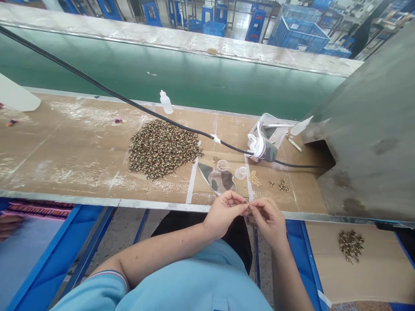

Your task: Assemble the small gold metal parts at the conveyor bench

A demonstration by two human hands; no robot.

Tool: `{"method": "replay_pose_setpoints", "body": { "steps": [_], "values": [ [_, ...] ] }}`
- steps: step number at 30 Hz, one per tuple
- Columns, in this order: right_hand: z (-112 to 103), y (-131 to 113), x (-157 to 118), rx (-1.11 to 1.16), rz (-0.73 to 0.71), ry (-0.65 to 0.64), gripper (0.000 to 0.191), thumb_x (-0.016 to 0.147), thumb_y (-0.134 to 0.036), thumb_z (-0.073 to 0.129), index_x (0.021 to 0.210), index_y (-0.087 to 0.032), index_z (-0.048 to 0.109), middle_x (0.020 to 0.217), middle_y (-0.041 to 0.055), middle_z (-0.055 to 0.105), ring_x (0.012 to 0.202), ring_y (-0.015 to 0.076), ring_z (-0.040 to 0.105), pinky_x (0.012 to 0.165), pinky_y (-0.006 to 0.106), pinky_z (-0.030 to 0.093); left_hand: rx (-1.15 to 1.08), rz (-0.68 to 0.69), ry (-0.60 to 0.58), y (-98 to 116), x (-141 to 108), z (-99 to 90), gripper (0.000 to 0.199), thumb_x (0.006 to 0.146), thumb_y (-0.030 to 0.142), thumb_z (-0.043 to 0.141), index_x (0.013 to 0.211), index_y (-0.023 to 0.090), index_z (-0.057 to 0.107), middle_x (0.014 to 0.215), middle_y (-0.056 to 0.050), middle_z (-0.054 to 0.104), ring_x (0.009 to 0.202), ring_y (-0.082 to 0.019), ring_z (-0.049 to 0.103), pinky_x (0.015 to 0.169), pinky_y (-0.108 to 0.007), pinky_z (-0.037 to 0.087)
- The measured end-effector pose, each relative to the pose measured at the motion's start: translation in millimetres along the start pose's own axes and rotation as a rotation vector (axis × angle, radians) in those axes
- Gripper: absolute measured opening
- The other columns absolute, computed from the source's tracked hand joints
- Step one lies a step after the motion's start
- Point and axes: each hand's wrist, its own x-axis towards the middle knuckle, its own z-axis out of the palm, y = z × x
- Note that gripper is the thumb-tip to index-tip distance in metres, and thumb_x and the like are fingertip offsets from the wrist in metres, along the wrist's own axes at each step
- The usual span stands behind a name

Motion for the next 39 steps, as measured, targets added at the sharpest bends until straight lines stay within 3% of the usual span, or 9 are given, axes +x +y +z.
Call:
{"method": "replay_pose_setpoints", "body": {
  "steps": [7, 21, 32, 36, 39],
  "values": [
    [-3, -3, -1, -0.051, -0.061, -0.013, 0.009, 0.085, -0.020, 0.055, 0.084, -0.024, 0.063, 0.080, 0.0006, 0.060, 0.066, 0.0099, 0.060, 0.054, 0.018, 0.052, 0.036, 0.026, 0.001, -2, 1, -1.4, 0.034, 0.057, 0.029, 0.081, 0.071, 0.013, 0.055, 0.062, -0.001, 0.067, 0.060, -0.011, 0.064, 0.070, -0.029, 0.053],
    [1, -14, -6, -0.125, 0.022, 0.037, 0.012, 0.086, -0.026, 0.053, 0.082, -0.022, 0.062, 0.078, 0.0021, 0.061, 0.066, 0.0117, 0.061, 0.056, 0.022, 0.052, 0.134, 0.153, 0.006, -9, -3, -5.5, 0.023, 0.062, 0.025, 0.077, 0.070, 0.014, 0.058, 0.068, -0.001, 0.068, 0.067, -0.013, 0.065, 0.073, -0.029, 0.054],
    [10, -23, -9, 0.113, 0.237, 0.033, 0.016, 0.086, -0.033, 0.053, 0.081, -0.020, 0.060, 0.076, 0.0017, 0.058, 0.052, 0.0090, 0.054, 0.046, 0.022, 0.047, 0.476, 0.471, 0.051, -14, -4, -18.4, 0.006, 0.067, 0.014, 0.071, 0.070, 0.019, 0.069, 0.076, -0.004, 0.071, 0.070, -0.016, 0.066, 0.069, -0.026, 0.054],
    [15, -22, -9, -0.002, 0.133, 0.093, 0.013, 0.087, -0.029, 0.051, 0.082, -0.021, 0.060, 0.077, 0.0021, 0.059, 0.063, 0.0114, 0.058, 0.054, 0.023, 0.049, 0.459, 0.467, 0.065, -12, -4, -17.5, 0.006, 0.066, 0.014, 0.071, 0.069, 0.019, 0.068, 0.075, -0.004, 0.071, 0.069, -0.015, 0.066, 0.069, -0.026, 0.054],
    [17, -20, -9, -0.146, 0.022, 0.127, 0.013, 0.089, -0.026, 0.049, 0.082, -0.022, 0.059, 0.079, 0.0030, 0.060, 0.071, 0.0136, 0.059, 0.059, 0.024, 0.050, 0.311, 0.336, 0.041, -10, -5, -14.3, 0.011, 0.065, 0.020, 0.074, 0.070, 0.017, 0.065, 0.073, -0.004, 0.070, 0.069, -0.015, 0.067, 0.071, -0.027, 0.055]
  ]
}}
